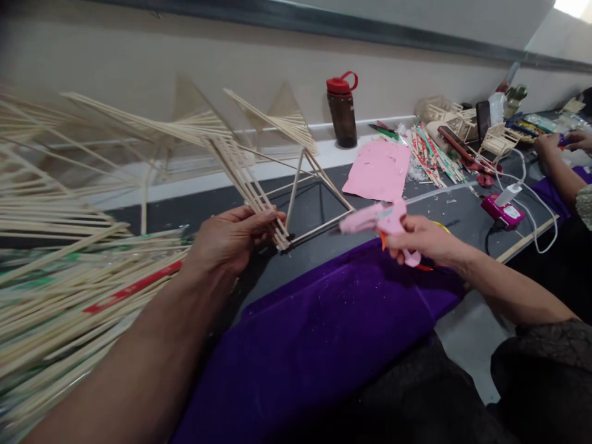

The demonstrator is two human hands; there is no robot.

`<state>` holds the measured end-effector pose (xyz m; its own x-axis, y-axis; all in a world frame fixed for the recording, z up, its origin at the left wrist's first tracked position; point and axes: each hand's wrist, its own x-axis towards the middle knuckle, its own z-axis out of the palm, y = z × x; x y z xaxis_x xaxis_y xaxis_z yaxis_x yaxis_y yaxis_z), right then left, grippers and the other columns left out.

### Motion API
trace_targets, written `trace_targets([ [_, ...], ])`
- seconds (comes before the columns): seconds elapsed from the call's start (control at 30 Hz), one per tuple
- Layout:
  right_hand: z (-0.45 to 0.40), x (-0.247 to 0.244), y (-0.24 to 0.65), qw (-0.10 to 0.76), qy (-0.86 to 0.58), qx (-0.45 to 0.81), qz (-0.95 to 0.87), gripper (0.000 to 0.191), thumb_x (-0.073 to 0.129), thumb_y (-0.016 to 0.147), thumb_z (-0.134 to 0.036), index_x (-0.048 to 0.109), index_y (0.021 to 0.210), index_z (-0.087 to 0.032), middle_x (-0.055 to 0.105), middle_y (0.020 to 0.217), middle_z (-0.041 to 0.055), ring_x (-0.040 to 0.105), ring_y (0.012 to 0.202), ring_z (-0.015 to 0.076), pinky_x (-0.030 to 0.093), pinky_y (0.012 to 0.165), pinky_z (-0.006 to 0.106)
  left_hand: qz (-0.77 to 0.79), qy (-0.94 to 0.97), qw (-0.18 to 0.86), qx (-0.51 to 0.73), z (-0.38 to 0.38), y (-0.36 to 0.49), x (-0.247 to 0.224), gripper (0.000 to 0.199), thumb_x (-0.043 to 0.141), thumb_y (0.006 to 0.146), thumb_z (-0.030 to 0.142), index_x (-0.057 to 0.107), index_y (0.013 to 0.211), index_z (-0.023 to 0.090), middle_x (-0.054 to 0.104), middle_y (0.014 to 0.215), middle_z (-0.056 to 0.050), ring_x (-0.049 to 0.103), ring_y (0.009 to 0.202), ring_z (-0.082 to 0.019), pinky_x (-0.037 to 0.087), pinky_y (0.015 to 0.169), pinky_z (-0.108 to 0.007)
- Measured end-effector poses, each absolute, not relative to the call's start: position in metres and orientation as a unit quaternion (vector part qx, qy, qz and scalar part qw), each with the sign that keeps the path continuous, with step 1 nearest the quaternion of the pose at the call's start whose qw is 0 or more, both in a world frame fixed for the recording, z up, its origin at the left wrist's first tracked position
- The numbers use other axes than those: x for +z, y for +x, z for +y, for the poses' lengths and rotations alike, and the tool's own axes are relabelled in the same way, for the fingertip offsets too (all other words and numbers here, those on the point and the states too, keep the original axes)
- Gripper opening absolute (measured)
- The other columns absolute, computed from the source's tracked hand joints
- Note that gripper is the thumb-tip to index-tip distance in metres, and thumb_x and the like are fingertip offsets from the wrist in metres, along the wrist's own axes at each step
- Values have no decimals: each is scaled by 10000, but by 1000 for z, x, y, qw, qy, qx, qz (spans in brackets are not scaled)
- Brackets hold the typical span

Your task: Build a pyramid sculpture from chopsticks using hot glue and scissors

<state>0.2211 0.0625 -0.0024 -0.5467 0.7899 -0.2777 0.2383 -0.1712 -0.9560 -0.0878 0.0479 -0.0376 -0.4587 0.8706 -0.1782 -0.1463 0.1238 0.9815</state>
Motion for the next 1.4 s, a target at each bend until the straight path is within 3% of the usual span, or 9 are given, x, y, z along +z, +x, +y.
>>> trace_targets([
  [0.13, 44, -11, 214, 40, -413, 670, -615, 353, 749, 682, -429, 573, 830, -161, 645, 674, 3, 574, 501, 84, 396, 439, 192, 615, 271, 377, 637, 48, -81, -35, 151, 751, 578, 207, 673, 692, 147, 670, 674, -29, 555, 517, -102, 439, 432, -203],
  [0.23, 35, -15, 210, -12, -401, 637, -658, 385, 662, 767, -523, 563, 871, -166, 642, 720, 13, 564, 500, 85, 404, 454, 208, 612, 262, 351, 659, 49, -78, -38, 177, 755, 548, 214, 673, 691, 149, 661, 650, -13, 552, 511, -102, 425, 418, -198],
  [0.43, 20, -1, 209, -96, -381, 220, -893, 483, 477, 913, -574, 638, 831, -126, 638, 666, 81, 512, 529, 123, 236, 512, 278, 616, 262, 364, 648, 50, -80, -43, 280, 781, 469, 285, 679, 688, 143, 635, 582, 6, 533, 460, -114, 433, 388, -231],
  [0.53, 22, 15, 204, -130, -368, 114, -913, 557, 388, 956, -573, 682, 778, -135, 649, 638, 88, 485, 515, 128, 181, 524, 302, 614, 257, 377, 644, 50, -80, -43, 318, 789, 448, 303, 678, 693, 134, 650, 590, 1, 545, 459, -116, 447, 396, -235],
  [0.7, 99, 37, 201, -15, -454, 56, -889, 410, 468, 945, -457, 734, 855, -158, 719, 764, 89, 587, 632, 149, 286, 559, 278, 615, 254, 388, 639, 49, -81, -44, 331, 790, 443, 323, 678, 693, 138, 682, 635, -8, 567, 478, -121, 472, 412, -238],
  [0.77, 147, 32, 204, 12, -529, 58, -846, 345, 528, 910, -400, 736, 809, -145, 713, 714, 82, 605, 623, 146, 341, 570, 263, 617, 252, 388, 636, 48, -81, -44, 336, 798, 441, 321, 683, 697, 137, 682, 632, -9, 557, 470, -115, 460, 402, -229],
  [0.9, 221, 2, 210, 21, -670, 220, -709, 426, 530, 893, -418, 666, 634, -109, 669, 590, 89, 556, 464, 119, 405, 486, 239, 618, 240, 393, 637, 49, -82, -44, 339, 807, 424, 295, 691, 701, 137, 693, 634, -10, 569, 485, -112, 465, 420, -217],
  [1.1, 251, -32, 202, 140, -656, 275, -689, 159, 681, 713, -235, 622, 606, -134, 624, 532, 21, 550, 455, 103, 358, 415, 194, 619, 232, 394, 639, 48, -81, -43, 342, 802, 404, 289, 697, 691, 136, 686, 607, 2, 557, 480, -97, 460, 433, -207],
  [1.4, 276, 53, 219, 342, -604, 206, -690, 52, 606, 752, -176, 587, 706, -160, 490, 545, -6, 459, 493, 108, 371, 446, 227, 621, 246, 397, 630, 47, -82, -43, 327, 813, 450, 315, 694, 697, 137, 687, 621, -6, 546, 462, -104, 444, 401, -216],
])
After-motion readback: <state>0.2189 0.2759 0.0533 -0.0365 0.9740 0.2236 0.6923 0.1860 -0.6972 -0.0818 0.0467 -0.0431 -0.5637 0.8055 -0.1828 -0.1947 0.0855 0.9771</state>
